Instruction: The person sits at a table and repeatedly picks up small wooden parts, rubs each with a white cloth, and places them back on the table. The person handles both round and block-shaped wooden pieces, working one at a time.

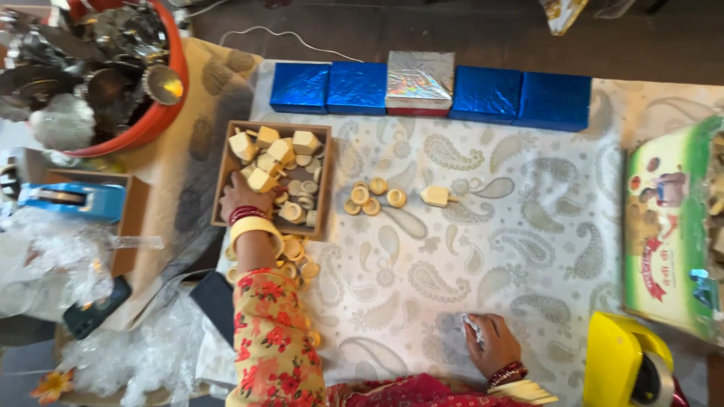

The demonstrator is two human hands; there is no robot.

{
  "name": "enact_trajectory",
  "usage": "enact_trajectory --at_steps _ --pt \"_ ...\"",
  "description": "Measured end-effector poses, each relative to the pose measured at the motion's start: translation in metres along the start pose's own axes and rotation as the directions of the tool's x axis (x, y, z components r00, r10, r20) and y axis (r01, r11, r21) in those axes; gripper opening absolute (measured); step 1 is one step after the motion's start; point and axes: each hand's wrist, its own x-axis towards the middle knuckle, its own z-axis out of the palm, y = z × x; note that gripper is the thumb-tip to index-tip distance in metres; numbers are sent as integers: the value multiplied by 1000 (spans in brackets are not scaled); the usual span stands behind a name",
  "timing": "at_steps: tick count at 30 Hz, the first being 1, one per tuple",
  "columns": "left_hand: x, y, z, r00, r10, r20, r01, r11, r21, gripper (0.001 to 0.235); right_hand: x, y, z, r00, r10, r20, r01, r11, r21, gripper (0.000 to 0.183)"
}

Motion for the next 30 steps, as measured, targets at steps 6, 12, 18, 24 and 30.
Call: enact_trajectory --at_steps 6,12,18,24,30 --pt "-3 0 -2 998 58 15 -58 998 -27 115 1 -1 1 1000 -1 21 1 1000 -20 24" --pt "-1 -2 3 996 94 -9 -94 994 -60 105 1 1 1 999 -32 12 32 999 11 20" --pt "-13 -9 12 965 109 -237 -149 976 -156 107 3 -1 -6 999 -19 50 17 999 47 17" --pt "-21 -34 48 687 260 -679 -485 859 -162 90 7 -8 -19 995 -97 13 96 992 77 18" --pt "-74 -2 13 437 286 -853 -818 521 -245 80 0 -2 -11 998 -41 41 38 996 82 15"
